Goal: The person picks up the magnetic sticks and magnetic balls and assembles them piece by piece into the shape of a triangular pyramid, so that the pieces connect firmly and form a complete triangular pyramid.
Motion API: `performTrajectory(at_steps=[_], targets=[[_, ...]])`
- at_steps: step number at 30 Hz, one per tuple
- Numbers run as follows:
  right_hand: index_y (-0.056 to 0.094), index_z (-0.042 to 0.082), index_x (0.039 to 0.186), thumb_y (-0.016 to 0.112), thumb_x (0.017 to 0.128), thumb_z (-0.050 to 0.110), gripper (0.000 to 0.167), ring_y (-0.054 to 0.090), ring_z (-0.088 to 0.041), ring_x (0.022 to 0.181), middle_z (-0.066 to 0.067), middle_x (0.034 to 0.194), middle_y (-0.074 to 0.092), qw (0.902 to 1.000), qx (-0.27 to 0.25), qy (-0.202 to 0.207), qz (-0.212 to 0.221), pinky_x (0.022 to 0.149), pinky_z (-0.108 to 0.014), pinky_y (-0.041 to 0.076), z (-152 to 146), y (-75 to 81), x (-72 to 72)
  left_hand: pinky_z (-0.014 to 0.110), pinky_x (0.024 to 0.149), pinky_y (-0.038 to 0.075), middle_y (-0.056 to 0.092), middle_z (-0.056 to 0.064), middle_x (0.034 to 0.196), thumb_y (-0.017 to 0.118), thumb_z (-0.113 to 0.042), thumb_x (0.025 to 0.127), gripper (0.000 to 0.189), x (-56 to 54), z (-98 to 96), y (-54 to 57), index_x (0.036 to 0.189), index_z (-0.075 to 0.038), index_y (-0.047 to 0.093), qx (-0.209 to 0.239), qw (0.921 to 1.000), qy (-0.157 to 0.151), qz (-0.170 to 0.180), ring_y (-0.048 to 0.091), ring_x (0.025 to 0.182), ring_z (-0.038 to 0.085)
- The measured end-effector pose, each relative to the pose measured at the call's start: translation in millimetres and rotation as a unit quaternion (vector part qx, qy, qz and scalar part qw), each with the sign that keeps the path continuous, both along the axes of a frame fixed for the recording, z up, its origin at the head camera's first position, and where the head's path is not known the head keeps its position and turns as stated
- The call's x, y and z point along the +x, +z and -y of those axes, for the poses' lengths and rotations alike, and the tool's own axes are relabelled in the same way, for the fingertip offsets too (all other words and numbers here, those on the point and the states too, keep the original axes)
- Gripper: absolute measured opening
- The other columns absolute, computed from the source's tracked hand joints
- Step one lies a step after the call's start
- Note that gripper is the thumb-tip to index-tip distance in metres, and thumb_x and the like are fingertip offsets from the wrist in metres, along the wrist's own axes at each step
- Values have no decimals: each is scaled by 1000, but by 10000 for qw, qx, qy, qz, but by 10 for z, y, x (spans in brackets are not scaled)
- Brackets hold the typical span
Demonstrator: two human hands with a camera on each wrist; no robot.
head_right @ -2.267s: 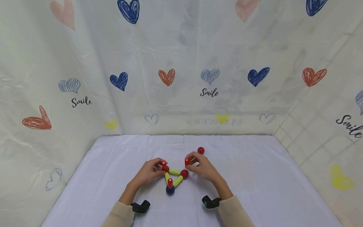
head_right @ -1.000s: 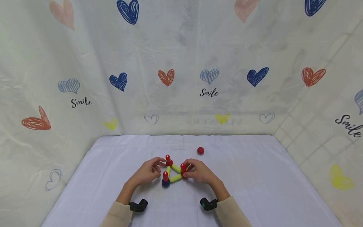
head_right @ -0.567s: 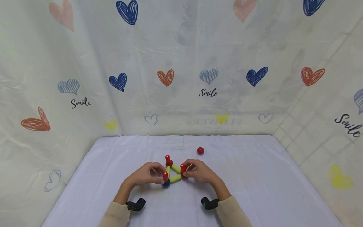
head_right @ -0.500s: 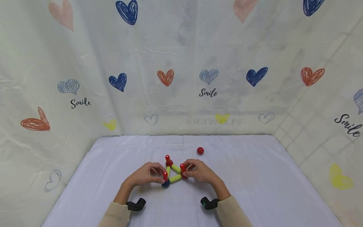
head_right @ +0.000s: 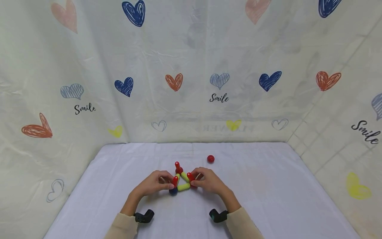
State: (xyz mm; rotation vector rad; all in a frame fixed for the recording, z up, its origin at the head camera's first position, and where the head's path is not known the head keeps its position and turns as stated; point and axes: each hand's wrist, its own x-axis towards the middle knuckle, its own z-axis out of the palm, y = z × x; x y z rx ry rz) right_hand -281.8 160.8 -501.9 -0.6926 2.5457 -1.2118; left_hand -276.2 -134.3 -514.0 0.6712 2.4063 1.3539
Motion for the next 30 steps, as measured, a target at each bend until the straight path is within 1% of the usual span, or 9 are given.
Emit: performTrajectory(at_steps=[3, 7, 12, 14, 18, 23, 26, 30], targets=[[69, 20, 115, 75, 94, 27, 23, 63, -18, 100, 3, 108, 69, 10000, 19, -63, -35, 81, -25, 53, 24, -1, 8, 32, 89, 52, 72, -8, 103, 76, -33, 93, 19, 0, -1, 0, 110, -25, 75, -3, 10000, 48, -22, 63, 97, 15], [70, 19, 113, 77, 92, 26, 23, 63, -17, 97, 3, 105, 70, 9997, 73, -196, -99, 77, -25, 54, 64, -6, 15, 31, 90, 52, 72, -9, 105, 74, -33, 95, 19, -8, -2, -4, 112, -24, 74, -78, 9998, 116, -151, 64, 98, 13], [70, 20, 112, 78, 91, 26, 23, 61, -15, 94, 5, 100, 68, 9989, 196, -393, -167, 74, -24, 53, 114, -17, 18, 29, 87, 53, 72, -8, 106, 71, -34, 97, 21, -13, -24, -9, 115, -23, 73, -181, 9992, 265, -240, 64, 98, 12], [70, 20, 111, 78, 91, 25, 22, 61, -15, 92, 5, 99, 68, 9986, 223, -445, -184, 74, -25, 52, 129, -17, 21, 29, 87, 53, 71, -8, 105, 70, -34, 97, 21, -8, -36, -6, 116, -24, 73, -175, 9991, 331, -222, 63, 98, 12], [70, 19, 110, 79, 90, 24, 22, 61, -14, 89, 4, 96, 68, 9978, 244, -575, -232, 72, -24, 52, 157, -11, 44, 28, 85, 53, 71, -6, 105, 70, -33, 98, 21, 2, -59, -6, 116, -22, 73, -152, 9987, 387, -299, 63, 96, 12], [70, 19, 109, 79, 90, 23, 22, 60, -14, 88, 4, 95, 67, 9964, 289, -778, -176, 71, -24, 52, 195, 2, 57, 27, 82, 52, 72, -3, 106, 69, -32, 99, 23, 3, -85, -20, 116, -18, 72, -119, 9978, 504, -425, 63, 95, 13], [70, 19, 109, 79, 90, 22, 22, 59, -15, 88, 4, 94, 66, 9957, 298, -866, -122, 70, -25, 52, 210, 1, 53, 27, 82, 52, 71, -3, 106, 69, -32, 99, 23, -2, -98, -32, 116, -18, 72, -109, 9973, 583, -436, 62, 95, 13], [69, 19, 109, 80, 89, 23, 23, 59, -15, 87, 4, 93, 66, 9956, 298, -878, -136, 69, -25, 52, 214, -10, 55, 27, 82, 52, 71, -3, 104, 69, -32, 98, 23, -13, -115, -46, 116, -18, 72, -130, 9968, 633, -479, 62, 94, 13]])
